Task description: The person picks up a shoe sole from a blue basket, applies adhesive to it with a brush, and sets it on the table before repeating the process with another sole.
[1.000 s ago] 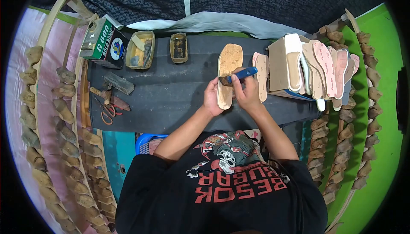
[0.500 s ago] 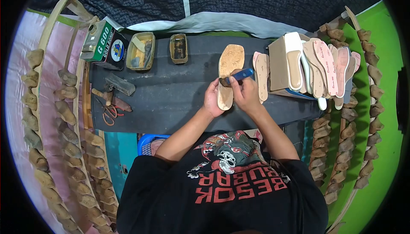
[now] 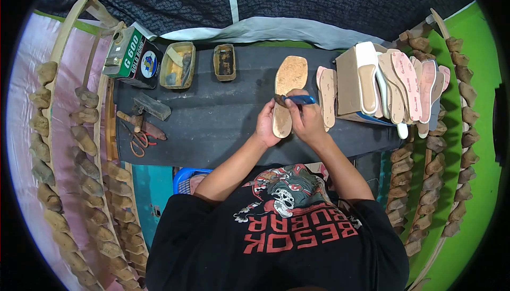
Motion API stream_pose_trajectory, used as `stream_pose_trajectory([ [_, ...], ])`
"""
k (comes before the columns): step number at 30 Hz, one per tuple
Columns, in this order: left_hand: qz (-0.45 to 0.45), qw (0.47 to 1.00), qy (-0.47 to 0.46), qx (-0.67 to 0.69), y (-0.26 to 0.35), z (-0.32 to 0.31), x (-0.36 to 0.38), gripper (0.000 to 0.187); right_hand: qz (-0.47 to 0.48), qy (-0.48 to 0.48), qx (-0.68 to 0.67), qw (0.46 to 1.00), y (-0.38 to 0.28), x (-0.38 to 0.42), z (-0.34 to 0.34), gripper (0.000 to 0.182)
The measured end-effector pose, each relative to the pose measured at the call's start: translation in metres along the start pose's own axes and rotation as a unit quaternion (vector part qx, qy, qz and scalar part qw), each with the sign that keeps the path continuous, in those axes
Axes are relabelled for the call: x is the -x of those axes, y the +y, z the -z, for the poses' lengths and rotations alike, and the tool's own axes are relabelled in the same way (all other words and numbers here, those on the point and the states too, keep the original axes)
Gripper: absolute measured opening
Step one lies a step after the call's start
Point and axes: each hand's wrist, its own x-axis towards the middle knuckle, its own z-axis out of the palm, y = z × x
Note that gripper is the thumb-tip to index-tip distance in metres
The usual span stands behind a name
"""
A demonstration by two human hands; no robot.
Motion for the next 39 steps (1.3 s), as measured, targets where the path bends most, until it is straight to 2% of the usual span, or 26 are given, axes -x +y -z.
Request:
stream_pose_trajectory([
  [2,-0.002,1.000,0.008,0.007,-0.004,0.004,-0.001,0.046,-0.007,-0.003,0.004,1.000,-0.001,-0.002,0.000,0.010],
  [5,-0.005,0.999,-0.034,0.009,0.000,0.010,0.002,0.046,-0.006,-0.040,-0.012,0.999,0.003,0.008,-0.006,0.013],
  [9,-0.058,0.997,0.011,-0.040,0.011,0.001,0.005,0.048,0.005,-0.085,-0.034,0.996,-0.006,0.027,-0.013,0.013],
  [13,-0.053,0.997,-0.035,-0.030,0.018,0.010,0.002,0.051,0.035,-0.097,-0.026,0.994,-0.006,0.027,-0.012,0.015],
  [17,-0.070,0.996,0.057,-0.023,0.012,-0.001,0.003,0.046,0.053,-0.032,-0.004,0.998,-0.001,0.007,-0.004,0.012],
  [22,-0.049,0.999,-0.018,-0.007,0.007,-0.004,0.005,0.038,0.019,-0.012,0.002,1.000,0.007,-0.005,0.005,0.012],
  [25,-0.044,0.999,-0.017,0.005,0.007,0.001,0.001,0.040,0.017,-0.028,0.007,0.999,0.005,-0.004,0.009,0.013],
  [28,-0.075,0.994,0.067,-0.045,0.006,-0.005,-0.002,0.045,0.039,-0.041,-0.001,0.998,0.003,0.008,0.009,0.010],
  [31,-0.044,0.997,-0.050,-0.049,0.013,0.003,-0.006,0.048,0.070,-0.062,0.004,0.996,-0.002,0.025,0.007,0.015],
  [32,-0.067,0.994,-0.065,-0.060,0.014,0.009,-0.011,0.050,0.058,-0.085,0.004,0.995,-0.006,0.030,0.010,0.015],
  [35,-0.084,0.994,-0.034,-0.059,0.013,0.005,-0.011,0.051,0.065,-0.085,-0.003,0.994,0.000,0.036,0.014,0.014],
  [39,-0.119,0.990,0.035,-0.061,0.009,0.003,-0.018,0.051,0.007,-0.058,-0.008,0.998,0.009,0.026,0.025,0.012],
])
